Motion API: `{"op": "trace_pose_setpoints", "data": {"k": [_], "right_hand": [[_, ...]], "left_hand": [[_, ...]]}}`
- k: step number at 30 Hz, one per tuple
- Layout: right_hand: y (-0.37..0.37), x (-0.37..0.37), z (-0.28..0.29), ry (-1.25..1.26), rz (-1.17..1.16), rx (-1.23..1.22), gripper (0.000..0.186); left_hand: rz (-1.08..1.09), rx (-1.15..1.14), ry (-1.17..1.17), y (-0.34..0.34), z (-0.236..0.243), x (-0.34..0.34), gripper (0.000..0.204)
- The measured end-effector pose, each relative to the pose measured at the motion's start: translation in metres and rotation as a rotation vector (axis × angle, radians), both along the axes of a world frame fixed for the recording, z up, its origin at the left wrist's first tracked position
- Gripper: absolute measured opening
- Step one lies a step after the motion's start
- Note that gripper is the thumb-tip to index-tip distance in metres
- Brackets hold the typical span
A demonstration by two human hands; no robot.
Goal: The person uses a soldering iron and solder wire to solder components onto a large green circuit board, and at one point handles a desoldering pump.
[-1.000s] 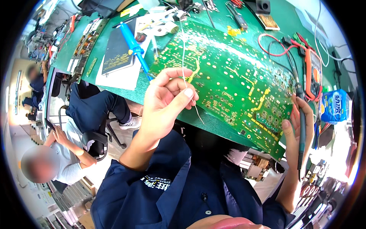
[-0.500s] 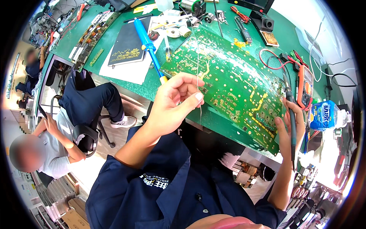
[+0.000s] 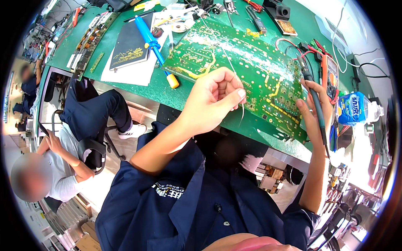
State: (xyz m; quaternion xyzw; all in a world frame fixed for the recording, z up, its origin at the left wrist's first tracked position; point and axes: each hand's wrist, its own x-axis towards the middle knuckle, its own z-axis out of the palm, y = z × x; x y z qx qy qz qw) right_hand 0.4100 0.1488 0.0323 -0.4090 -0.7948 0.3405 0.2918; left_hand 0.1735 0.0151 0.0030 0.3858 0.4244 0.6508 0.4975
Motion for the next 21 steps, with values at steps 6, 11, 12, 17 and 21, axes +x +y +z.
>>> {"op": "trace_pose_setpoints", "data": {"k": [6,11,12,17,21], "right_hand": [[0.011,0.009,-0.011,0.069,0.077,0.045,0.034],[0.022,0.013,-0.021,0.071,0.076,0.135,0.029],[0.02,0.017,-0.021,0.066,0.069,0.13,0.033],[0.004,0.01,-0.011,0.204,-0.041,0.275,0.05],[0.022,0.064,-0.008,0.36,0.135,0.066,0.073]], "left_hand": [[-0.043,0.045,0.043,0.012,-0.004,0.017,0.009],[-0.045,0.064,0.061,0.017,-0.01,0.02,0.006],[-0.051,0.068,0.043,0.019,-0.011,0.02,0.006],[0.012,0.077,0.057,0.022,-0.011,0.028,0.012],[-0.052,0.062,-0.022,0.031,-0.012,0.026,0.017]]}}
